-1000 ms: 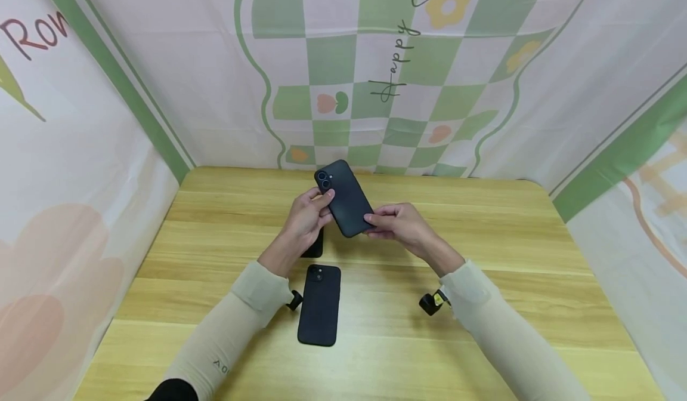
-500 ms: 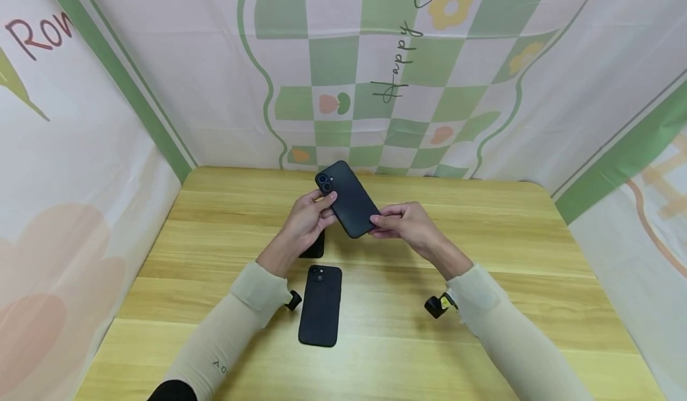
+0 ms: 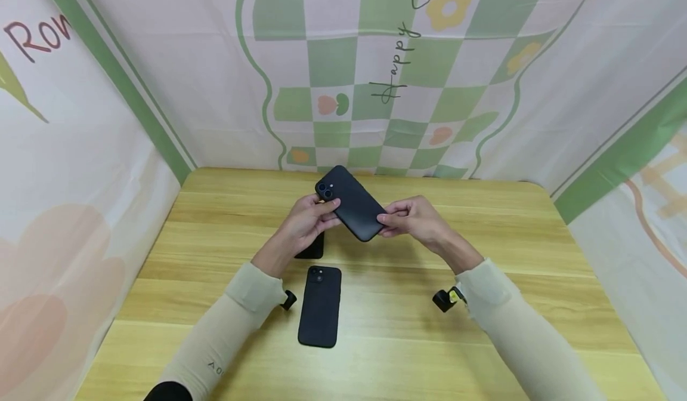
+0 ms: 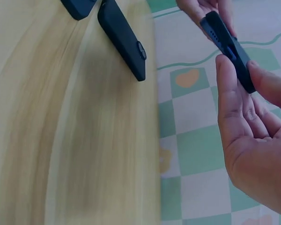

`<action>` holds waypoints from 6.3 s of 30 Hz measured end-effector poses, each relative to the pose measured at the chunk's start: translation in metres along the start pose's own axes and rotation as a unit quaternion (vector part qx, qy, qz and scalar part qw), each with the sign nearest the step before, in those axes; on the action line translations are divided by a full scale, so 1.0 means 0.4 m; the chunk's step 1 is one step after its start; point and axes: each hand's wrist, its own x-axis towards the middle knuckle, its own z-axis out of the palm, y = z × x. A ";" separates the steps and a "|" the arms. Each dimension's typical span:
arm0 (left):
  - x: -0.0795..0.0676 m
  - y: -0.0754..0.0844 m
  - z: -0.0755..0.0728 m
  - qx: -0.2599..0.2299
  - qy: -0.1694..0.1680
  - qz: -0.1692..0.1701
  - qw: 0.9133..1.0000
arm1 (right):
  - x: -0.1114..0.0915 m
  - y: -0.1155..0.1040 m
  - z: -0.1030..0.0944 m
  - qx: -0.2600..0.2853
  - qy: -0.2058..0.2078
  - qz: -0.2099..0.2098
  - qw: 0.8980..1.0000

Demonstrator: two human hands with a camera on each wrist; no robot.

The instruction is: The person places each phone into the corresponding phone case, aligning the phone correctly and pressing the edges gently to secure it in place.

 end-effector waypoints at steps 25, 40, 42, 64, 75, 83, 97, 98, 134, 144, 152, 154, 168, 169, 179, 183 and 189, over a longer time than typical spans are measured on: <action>-0.023 0.011 -0.018 0.018 -0.099 -0.048 0.994 | -0.019 -0.080 -0.050 -0.166 -0.074 0.060 0.982; -0.034 0.004 -0.013 -0.005 -0.109 -0.029 0.994 | -0.014 -0.084 -0.031 -0.138 0.049 0.043 0.988; -0.034 0.001 -0.013 -0.004 -0.106 -0.029 0.994 | -0.014 -0.079 -0.026 -0.125 0.065 0.033 0.989; -0.029 -0.005 -0.011 -0.029 -0.059 0.005 0.998 | -0.021 -0.030 -0.011 0.031 0.033 0.009 0.999; -0.028 -0.005 -0.013 -0.031 -0.055 0.004 0.998 | -0.025 -0.017 -0.011 0.041 -0.027 0.015 0.999; -0.029 -0.006 -0.015 -0.036 -0.051 0.000 0.998 | -0.033 -0.012 -0.006 0.075 -0.018 0.014 0.997; -0.029 -0.007 -0.017 -0.039 -0.063 0.000 0.997 | -0.028 0.016 0.020 0.124 0.009 -0.034 0.992; -0.028 -0.006 -0.016 -0.039 -0.062 0.001 0.997 | -0.027 0.017 0.021 0.127 0.011 -0.035 0.991; 0.019 -0.002 0.008 0.137 -0.038 -0.042 0.989 | -0.008 0.057 0.059 0.025 0.039 0.026 0.999; 0.081 -0.018 0.016 0.234 -0.093 -0.099 0.963 | -0.004 0.081 0.043 0.006 0.058 0.048 0.997; 0.122 -0.050 0.034 0.253 -0.077 -0.093 0.960 | -0.008 0.117 0.029 0.039 0.085 0.057 0.994; 0.129 -0.060 0.034 0.260 -0.073 -0.088 0.959 | -0.006 0.127 0.028 0.051 0.084 0.058 0.993; 0.144 -0.117 0.043 0.297 -0.028 -0.078 0.951 | 0.013 0.185 0.018 -0.047 0.117 0.082 0.989; 0.143 -0.120 0.043 0.300 -0.025 -0.076 0.951 | 0.014 0.188 0.018 -0.061 0.120 0.083 0.987; 0.129 -0.140 0.043 0.327 -0.007 -0.047 0.944 | 0.009 0.189 0.040 -0.152 0.144 0.074 0.975; 0.126 -0.154 0.048 0.351 0.012 -0.020 0.936 | 0.008 0.186 0.043 -0.197 0.148 0.070 0.966; 0.117 -0.156 0.062 0.455 0.017 0.006 0.890 | 0.011 0.179 0.041 -0.271 0.146 0.066 0.949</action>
